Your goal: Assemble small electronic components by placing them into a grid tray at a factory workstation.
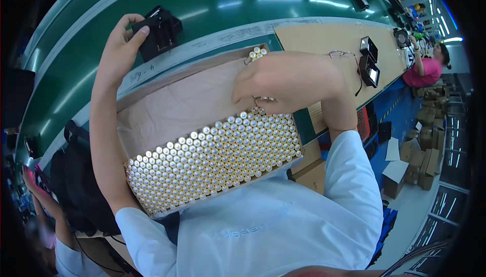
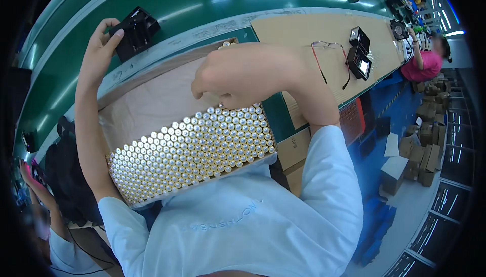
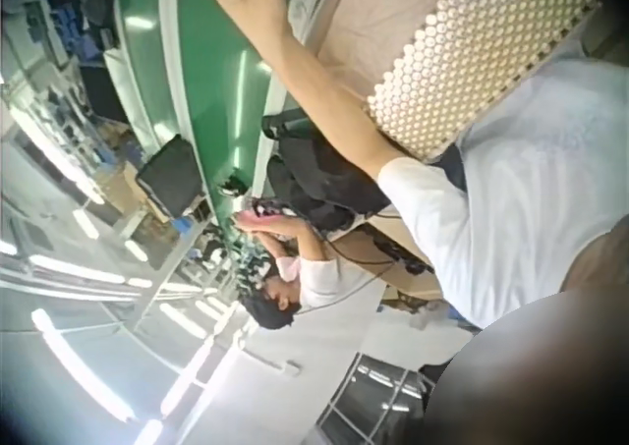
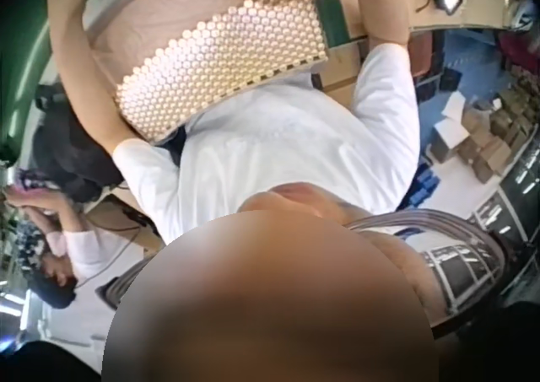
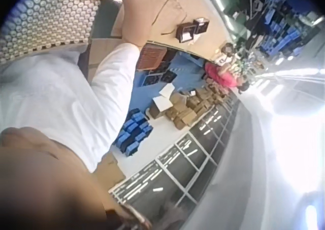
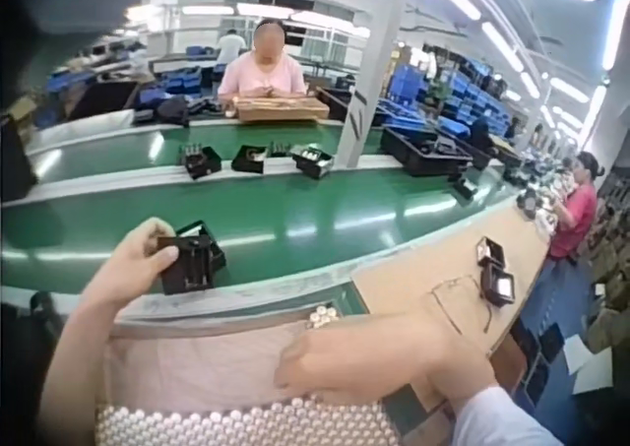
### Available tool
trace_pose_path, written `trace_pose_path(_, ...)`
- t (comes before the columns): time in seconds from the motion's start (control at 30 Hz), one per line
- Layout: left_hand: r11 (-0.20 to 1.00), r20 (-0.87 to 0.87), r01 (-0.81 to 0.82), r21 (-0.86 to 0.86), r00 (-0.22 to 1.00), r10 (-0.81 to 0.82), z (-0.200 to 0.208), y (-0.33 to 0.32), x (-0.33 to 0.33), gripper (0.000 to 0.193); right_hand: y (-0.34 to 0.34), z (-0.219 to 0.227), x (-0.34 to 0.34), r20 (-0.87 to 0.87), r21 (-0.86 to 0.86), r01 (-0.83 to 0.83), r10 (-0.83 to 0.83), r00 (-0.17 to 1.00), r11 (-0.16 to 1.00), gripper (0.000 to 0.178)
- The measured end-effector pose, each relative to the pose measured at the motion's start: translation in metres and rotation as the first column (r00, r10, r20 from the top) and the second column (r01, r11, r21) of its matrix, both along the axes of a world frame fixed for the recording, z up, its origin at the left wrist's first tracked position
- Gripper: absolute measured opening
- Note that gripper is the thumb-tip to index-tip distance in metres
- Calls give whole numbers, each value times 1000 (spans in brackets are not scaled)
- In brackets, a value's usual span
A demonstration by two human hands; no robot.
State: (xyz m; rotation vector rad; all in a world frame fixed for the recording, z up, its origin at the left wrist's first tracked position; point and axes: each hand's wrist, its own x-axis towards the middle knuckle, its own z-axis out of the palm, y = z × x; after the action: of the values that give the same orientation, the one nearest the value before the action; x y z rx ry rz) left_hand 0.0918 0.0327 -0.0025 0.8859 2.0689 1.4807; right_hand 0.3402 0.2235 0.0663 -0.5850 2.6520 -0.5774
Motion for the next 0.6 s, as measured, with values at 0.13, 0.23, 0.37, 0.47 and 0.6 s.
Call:
trace_pose_path(0.13, 1000, -51, -1, -8, 999, 0, -4, -10, -1, 21, -2, -10, 1, 31, 30, 29, -30, 999, 999, 34)
trace_pose_path(0.23, 998, 22, -9, 63, 1000, 8, -7, -10, 6, 23, 5, -13, -3, -1, 50, 21, -21, 1000, 999, 36)
trace_pose_path(0.37, 996, 29, -79, -29, 996, 80, 8, -11, 15, 24, 5, -15, -4, -20, -27, 43, -43, 999, 999, 36)
trace_pose_path(0.47, 993, -17, -121, 8, 992, 122, 4, -11, 9, 25, 15, -12, -10, -68, -27, 106, -107, 992, 994, 35)
trace_pose_path(0.6, 993, 28, -112, -34, 993, 113, 3, -12, 0, 27, 26, -18, -8, -28, 13, 100, -99, 995, 995, 40)
